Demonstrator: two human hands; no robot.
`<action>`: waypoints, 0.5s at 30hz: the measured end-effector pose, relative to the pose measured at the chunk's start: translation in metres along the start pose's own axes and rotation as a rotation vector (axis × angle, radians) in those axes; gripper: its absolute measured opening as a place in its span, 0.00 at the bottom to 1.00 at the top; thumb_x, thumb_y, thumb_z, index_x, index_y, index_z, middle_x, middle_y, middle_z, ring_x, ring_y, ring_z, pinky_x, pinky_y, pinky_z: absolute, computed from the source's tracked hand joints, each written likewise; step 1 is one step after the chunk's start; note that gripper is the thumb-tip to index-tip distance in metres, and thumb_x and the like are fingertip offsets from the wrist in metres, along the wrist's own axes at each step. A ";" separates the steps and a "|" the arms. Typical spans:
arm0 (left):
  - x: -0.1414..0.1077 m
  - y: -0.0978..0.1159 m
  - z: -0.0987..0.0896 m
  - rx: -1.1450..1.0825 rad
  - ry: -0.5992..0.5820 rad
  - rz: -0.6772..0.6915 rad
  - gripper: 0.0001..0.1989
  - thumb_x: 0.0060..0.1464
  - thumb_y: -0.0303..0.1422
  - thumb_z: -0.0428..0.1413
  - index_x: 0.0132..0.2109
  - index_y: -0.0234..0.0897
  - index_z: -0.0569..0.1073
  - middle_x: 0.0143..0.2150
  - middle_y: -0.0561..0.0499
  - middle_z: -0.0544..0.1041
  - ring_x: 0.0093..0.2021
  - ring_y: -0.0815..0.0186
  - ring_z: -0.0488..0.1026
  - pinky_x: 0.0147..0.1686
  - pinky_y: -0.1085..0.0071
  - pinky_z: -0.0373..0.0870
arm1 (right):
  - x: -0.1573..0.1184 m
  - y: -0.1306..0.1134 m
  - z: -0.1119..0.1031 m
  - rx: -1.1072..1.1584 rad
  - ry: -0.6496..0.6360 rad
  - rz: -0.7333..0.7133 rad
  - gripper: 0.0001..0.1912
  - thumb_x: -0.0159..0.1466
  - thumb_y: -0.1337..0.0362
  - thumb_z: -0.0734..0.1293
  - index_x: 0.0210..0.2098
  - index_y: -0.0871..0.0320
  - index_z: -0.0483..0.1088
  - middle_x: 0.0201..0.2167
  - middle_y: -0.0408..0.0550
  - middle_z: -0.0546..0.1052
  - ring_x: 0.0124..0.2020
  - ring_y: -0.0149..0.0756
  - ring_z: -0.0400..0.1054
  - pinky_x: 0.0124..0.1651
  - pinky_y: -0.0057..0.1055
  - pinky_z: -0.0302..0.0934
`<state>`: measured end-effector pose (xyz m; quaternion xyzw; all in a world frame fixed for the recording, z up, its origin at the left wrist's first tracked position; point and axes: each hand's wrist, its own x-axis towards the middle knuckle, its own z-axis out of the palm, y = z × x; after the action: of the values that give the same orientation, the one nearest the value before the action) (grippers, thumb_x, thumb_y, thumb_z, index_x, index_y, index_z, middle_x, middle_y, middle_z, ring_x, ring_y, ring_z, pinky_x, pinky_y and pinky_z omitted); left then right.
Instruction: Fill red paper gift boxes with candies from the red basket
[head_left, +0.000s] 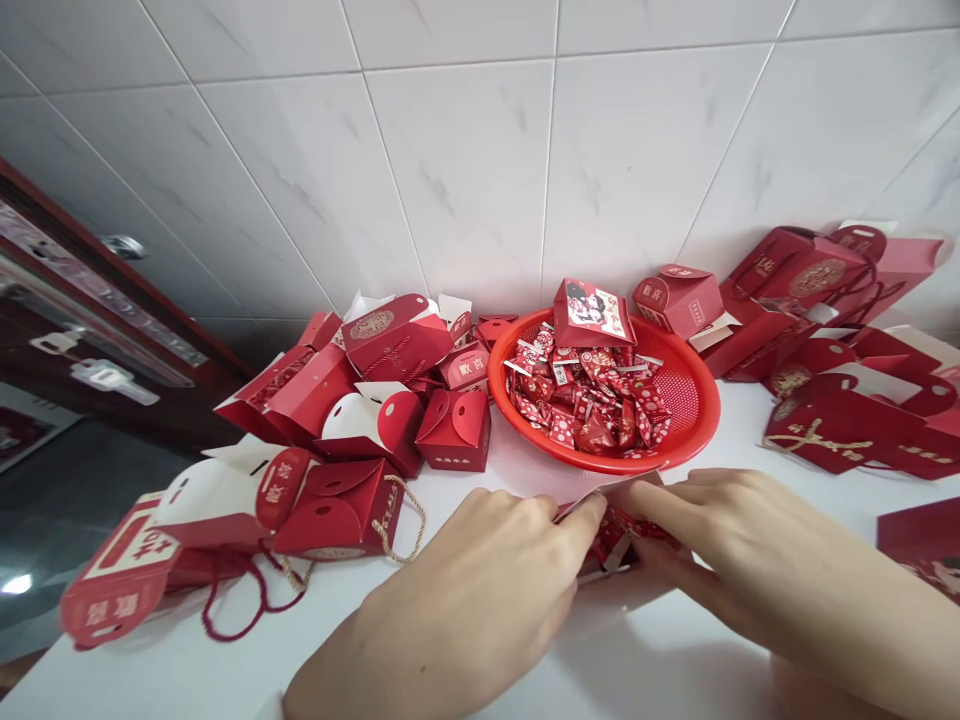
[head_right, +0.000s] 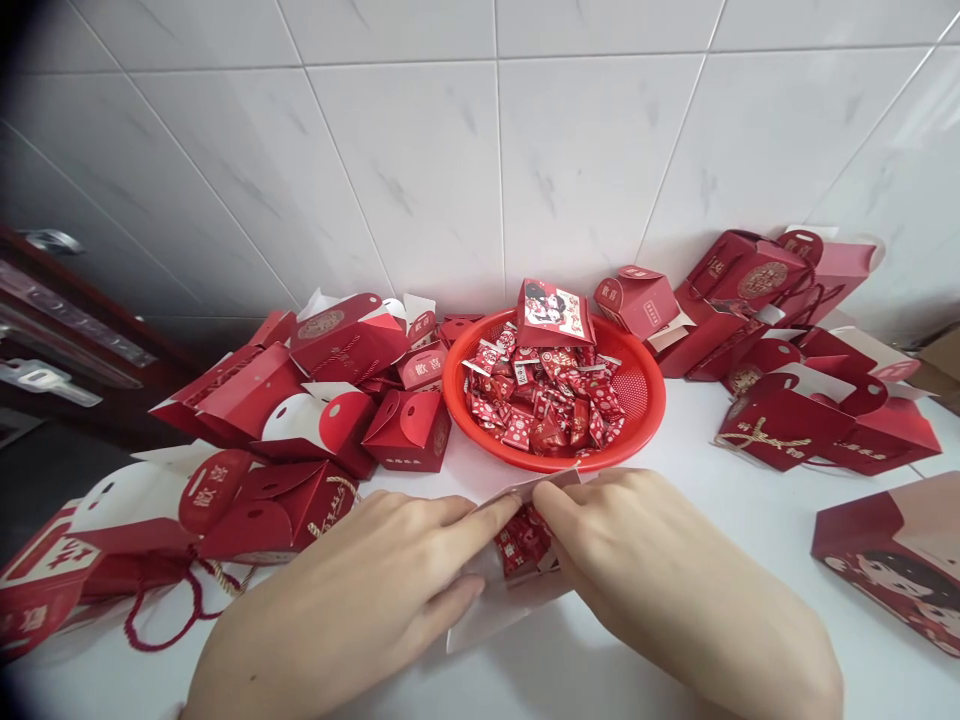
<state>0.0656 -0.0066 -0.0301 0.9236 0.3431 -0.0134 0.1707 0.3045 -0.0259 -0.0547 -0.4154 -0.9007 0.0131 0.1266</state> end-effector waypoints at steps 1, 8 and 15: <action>0.000 0.000 0.000 0.002 0.001 0.001 0.22 0.64 0.28 0.50 0.64 0.40 0.68 0.44 0.44 0.81 0.40 0.56 0.80 0.42 0.64 0.73 | 0.001 0.000 0.003 -0.014 -0.011 -0.003 0.08 0.69 0.70 0.62 0.33 0.56 0.66 0.22 0.42 0.72 0.19 0.31 0.62 0.26 0.32 0.47; 0.002 0.000 0.002 0.032 0.007 -0.048 0.20 0.64 0.29 0.51 0.62 0.39 0.70 0.46 0.42 0.81 0.40 0.54 0.80 0.40 0.62 0.73 | 0.008 0.000 0.013 -0.125 -0.026 0.059 0.08 0.66 0.74 0.61 0.33 0.55 0.63 0.23 0.42 0.72 0.19 0.31 0.59 0.25 0.32 0.42; 0.002 0.001 -0.003 -0.003 -0.006 -0.028 0.22 0.65 0.30 0.50 0.65 0.39 0.67 0.42 0.44 0.82 0.38 0.55 0.80 0.40 0.64 0.72 | 0.007 -0.004 0.013 -0.084 -0.077 0.025 0.12 0.60 0.78 0.63 0.31 0.54 0.61 0.26 0.41 0.72 0.20 0.30 0.59 0.27 0.32 0.45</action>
<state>0.0675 -0.0046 -0.0278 0.9184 0.3555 -0.0180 0.1730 0.2945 -0.0223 -0.0653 -0.4305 -0.8995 -0.0070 0.0742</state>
